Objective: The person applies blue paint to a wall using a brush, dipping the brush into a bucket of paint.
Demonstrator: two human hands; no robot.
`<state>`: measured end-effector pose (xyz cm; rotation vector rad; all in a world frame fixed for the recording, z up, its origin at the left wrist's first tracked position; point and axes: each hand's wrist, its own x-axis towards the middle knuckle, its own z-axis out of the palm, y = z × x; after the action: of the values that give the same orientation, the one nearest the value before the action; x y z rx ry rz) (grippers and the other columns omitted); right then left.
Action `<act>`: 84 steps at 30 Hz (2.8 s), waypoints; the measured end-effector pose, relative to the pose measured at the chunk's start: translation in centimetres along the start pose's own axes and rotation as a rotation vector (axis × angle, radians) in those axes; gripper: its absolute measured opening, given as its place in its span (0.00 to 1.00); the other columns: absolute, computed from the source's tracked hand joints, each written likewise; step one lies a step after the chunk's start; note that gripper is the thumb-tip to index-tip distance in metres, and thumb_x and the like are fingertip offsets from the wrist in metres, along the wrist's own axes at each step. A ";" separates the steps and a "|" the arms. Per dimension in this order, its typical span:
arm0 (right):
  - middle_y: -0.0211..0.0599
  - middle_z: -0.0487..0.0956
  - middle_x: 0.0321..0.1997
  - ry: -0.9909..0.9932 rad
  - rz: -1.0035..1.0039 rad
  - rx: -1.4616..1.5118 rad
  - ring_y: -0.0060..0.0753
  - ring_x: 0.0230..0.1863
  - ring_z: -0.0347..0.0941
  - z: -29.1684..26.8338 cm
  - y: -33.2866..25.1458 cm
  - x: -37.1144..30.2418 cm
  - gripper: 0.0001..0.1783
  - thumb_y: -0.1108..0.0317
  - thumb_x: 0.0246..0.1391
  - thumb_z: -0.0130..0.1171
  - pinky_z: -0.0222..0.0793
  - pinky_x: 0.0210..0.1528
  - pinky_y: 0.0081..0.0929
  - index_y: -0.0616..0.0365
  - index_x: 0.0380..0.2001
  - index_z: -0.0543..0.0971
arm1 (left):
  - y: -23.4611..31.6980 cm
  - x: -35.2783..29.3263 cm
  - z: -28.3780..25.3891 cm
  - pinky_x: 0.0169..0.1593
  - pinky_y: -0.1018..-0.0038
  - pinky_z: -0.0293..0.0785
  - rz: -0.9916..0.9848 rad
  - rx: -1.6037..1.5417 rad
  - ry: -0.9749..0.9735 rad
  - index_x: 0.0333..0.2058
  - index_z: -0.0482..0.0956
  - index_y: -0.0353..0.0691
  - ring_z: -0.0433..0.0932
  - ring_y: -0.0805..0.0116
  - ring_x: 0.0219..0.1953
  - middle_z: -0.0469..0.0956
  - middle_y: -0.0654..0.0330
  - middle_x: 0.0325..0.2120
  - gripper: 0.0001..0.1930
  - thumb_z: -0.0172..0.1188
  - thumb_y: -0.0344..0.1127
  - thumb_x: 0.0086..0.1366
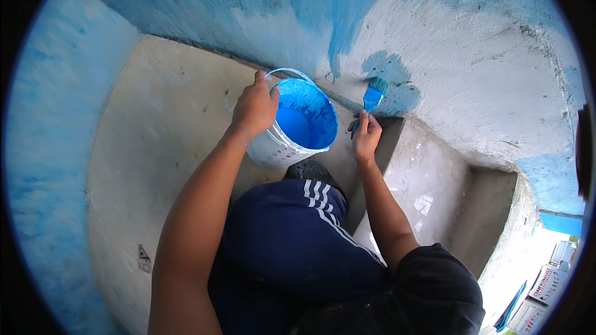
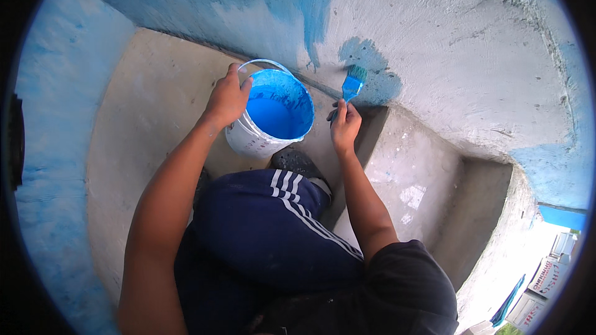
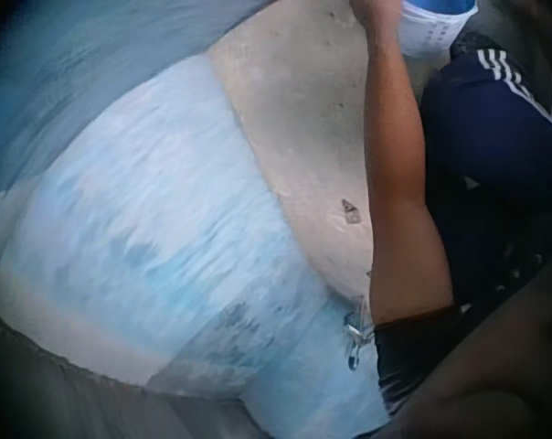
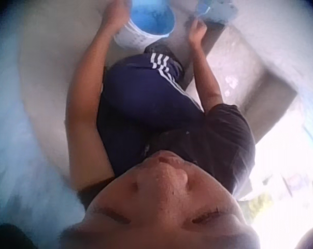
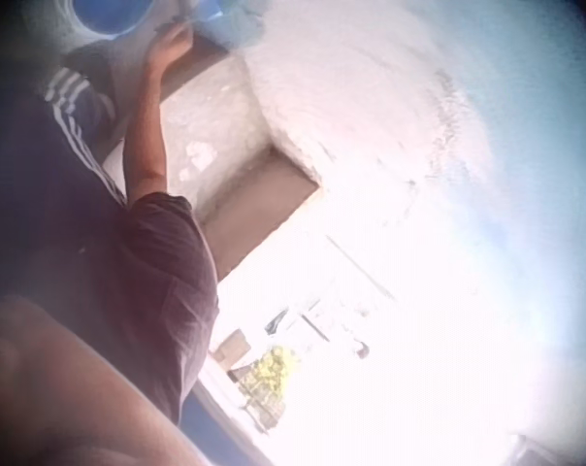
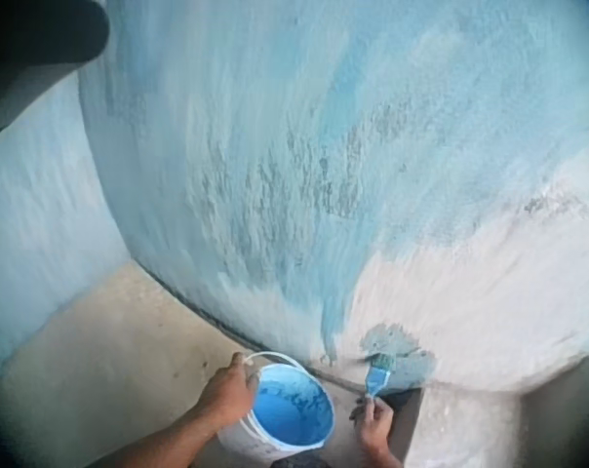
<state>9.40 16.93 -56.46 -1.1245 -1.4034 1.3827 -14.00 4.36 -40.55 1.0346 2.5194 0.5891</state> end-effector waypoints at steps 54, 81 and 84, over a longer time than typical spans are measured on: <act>0.25 0.75 0.23 -0.300 0.286 0.311 0.16 0.19 0.63 1.2 -6.9 -0.6 0.12 0.61 0.66 0.60 0.59 0.24 0.19 0.59 0.42 0.81 | -7.9 3.6 -2.3 0.50 0.50 0.74 0.185 -0.095 -0.203 0.58 0.64 0.38 0.80 0.38 0.46 0.81 0.36 0.41 0.23 0.55 0.45 0.73; 0.30 0.76 0.22 -0.431 -0.017 -0.168 0.20 0.24 0.67 10.2 -2.0 2.6 0.18 0.58 0.68 0.54 0.62 0.27 0.25 0.66 0.36 0.79 | -14.9 3.2 -3.0 0.58 0.53 0.71 0.163 -0.051 -0.266 0.62 0.59 0.34 0.76 0.37 0.55 0.76 0.34 0.52 0.29 0.49 0.52 0.76; 0.30 0.75 0.22 -0.290 0.004 -0.299 0.21 0.22 0.67 9.3 1.8 4.0 0.17 0.59 0.67 0.55 0.61 0.26 0.25 0.65 0.36 0.80 | -13.2 3.5 -3.6 0.58 0.53 0.72 0.161 -0.008 -0.301 0.64 0.57 0.33 0.76 0.37 0.55 0.76 0.33 0.52 0.30 0.49 0.52 0.76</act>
<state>-0.53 18.56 -58.64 -1.1456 -1.8650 1.4123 -25.64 -2.55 -44.66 1.2313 2.1870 0.4476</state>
